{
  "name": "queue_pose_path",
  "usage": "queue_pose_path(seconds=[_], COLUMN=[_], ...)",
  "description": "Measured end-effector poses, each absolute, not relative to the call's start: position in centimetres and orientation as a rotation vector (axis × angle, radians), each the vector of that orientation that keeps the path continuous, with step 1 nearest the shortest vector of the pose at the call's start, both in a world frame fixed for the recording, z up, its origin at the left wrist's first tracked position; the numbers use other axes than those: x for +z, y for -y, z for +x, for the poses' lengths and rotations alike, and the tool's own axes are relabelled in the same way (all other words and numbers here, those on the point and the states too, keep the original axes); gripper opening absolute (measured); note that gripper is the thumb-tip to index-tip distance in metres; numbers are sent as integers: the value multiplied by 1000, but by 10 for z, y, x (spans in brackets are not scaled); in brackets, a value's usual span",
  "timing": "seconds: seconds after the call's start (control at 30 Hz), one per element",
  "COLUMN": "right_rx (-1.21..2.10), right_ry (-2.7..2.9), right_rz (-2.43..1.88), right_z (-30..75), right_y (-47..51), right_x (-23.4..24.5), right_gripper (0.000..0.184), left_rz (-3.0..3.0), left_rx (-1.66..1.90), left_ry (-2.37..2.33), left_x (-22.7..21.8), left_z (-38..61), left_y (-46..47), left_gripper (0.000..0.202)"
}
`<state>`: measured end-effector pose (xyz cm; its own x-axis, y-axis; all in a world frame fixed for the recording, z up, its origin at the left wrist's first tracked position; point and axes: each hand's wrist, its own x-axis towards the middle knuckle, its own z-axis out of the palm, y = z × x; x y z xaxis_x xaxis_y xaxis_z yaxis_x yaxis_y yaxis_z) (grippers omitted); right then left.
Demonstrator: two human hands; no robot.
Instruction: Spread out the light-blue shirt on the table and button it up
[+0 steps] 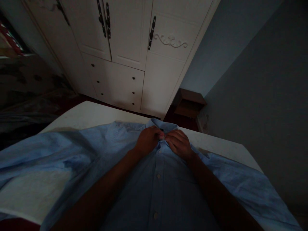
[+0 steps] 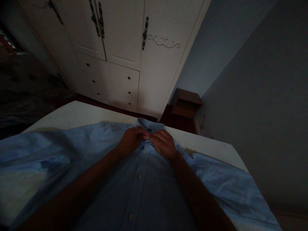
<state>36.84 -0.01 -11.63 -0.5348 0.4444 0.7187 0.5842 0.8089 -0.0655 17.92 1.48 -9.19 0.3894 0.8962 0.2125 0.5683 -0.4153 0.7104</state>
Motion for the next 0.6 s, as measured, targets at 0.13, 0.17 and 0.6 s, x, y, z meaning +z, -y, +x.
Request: queue_pose_path(seconds=[0.13, 0.17, 0.6], right_rx=[-230, -236, -224], right_ry=[2226, 2231, 2254], right_rz=[-721, -714, -762], right_z=[368, 368, 367], right_y=[0, 0, -2], right_x=[-117, -117, -120], right_gripper=[16, 16, 15], left_rz=[2066, 2067, 1906], left_rx=[793, 791, 844], left_ry=[-1250, -1244, -1071], left_x=[-90, -89, -93], left_z=[179, 178, 169], left_y=[-15, -15, -19], left_gripper=[19, 20, 18])
